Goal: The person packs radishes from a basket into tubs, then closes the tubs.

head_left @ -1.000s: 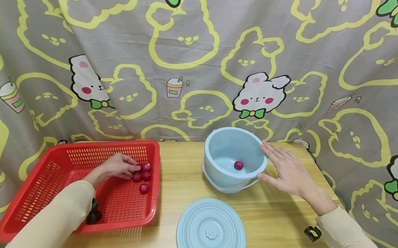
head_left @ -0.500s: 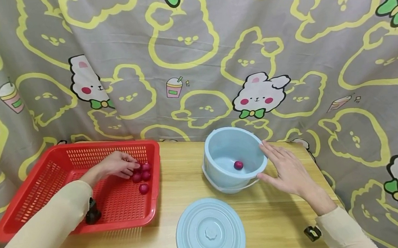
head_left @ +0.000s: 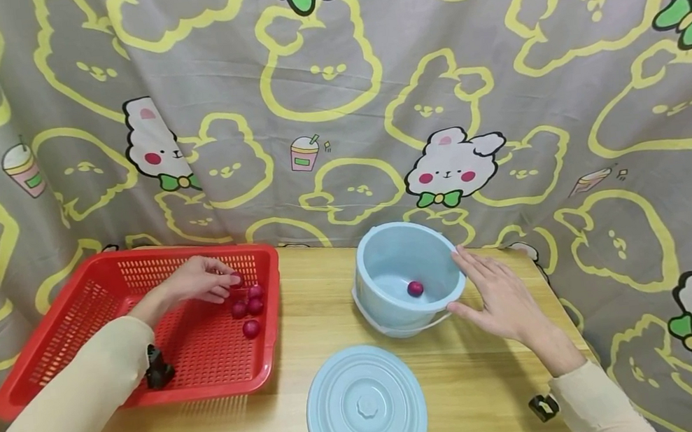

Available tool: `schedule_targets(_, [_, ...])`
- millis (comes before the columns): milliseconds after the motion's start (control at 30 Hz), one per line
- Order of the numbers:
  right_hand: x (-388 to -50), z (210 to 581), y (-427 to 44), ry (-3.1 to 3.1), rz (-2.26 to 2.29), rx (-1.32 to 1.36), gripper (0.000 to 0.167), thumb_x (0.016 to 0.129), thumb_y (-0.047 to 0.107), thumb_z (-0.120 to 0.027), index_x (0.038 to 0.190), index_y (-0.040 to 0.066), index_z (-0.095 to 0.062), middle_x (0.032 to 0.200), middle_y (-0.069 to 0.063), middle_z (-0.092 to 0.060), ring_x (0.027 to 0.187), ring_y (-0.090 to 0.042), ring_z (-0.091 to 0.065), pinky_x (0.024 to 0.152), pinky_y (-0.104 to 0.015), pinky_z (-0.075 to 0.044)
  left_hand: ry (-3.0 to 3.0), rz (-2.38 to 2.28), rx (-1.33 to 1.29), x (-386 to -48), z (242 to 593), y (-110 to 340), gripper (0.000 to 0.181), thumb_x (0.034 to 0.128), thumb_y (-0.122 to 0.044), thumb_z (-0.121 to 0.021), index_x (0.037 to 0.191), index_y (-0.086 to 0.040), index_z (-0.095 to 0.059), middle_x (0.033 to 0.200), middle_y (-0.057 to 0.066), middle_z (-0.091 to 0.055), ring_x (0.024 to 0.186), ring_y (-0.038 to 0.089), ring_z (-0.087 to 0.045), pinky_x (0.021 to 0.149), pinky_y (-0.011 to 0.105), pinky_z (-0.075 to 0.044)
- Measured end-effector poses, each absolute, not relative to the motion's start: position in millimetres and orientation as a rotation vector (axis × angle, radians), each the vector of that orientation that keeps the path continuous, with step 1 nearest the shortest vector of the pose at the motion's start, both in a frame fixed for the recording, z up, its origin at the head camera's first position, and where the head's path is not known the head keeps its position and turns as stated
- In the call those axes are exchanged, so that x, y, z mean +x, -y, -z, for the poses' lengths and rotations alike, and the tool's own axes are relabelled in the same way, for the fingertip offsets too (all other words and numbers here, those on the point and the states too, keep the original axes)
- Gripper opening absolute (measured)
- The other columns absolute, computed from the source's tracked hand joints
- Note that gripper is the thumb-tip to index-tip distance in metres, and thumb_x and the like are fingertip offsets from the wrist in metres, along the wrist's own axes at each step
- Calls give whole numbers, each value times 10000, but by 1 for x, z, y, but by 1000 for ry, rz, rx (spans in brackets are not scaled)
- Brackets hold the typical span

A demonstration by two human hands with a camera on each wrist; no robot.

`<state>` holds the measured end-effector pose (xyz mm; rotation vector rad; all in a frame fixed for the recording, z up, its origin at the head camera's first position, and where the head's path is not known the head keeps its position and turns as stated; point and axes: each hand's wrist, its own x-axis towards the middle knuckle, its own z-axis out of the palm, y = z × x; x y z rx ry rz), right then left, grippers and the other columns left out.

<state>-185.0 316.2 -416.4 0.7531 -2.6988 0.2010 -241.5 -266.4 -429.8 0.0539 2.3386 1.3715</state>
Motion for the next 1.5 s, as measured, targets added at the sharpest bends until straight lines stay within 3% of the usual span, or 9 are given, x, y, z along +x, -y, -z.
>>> schedule_targets(700, [-185, 417, -318, 2695, -204, 751, 959, 866, 608, -760, 1616, 113, -426, 1675, -134, -439, 1481, -424, -487, 1167, -663, -426, -2362, -1465, 22, -245, 410, 257, 620, 1015, -324, -726, 1444, 84, -547, 1230, 241, -727, 981, 222, -767, 937, 436, -664])
schedule_targets(933, [-186, 418, -318, 2682, -199, 756, 954, 861, 609, -763, 1609, 114, -440, 1666, -138, -454, 1480, -420, -488, 1169, -658, -425, -2388, -1443, 51, -249, 400, 251, 640, 1013, -362, -724, 1461, 58, -543, 1391, 292, -636, 1081, 282, -755, 979, 455, -647])
schedule_targets(1167, [-187, 419, -318, 2674, -194, 756, 957, 856, 621, -761, 1605, 116, -447, 1642, -161, -482, 1479, -418, -486, 1163, -654, -421, -2399, -1440, 65, -250, 386, 237, 594, 993, -373, -749, 1410, 17, -587, 1340, 271, -684, 1122, 341, -748, 1026, 499, -621])
schedule_targets(1500, [-186, 419, -318, 2669, -192, 759, 958, 853, 626, -758, 1601, 110, -451, 1636, -166, -488, 1481, -413, -478, 1166, -658, -413, -2353, -1504, 125, -250, 370, 213, 534, 994, -313, -753, 1380, 25, -605, 1361, 267, -671, 1031, 252, -763, 973, 451, -651])
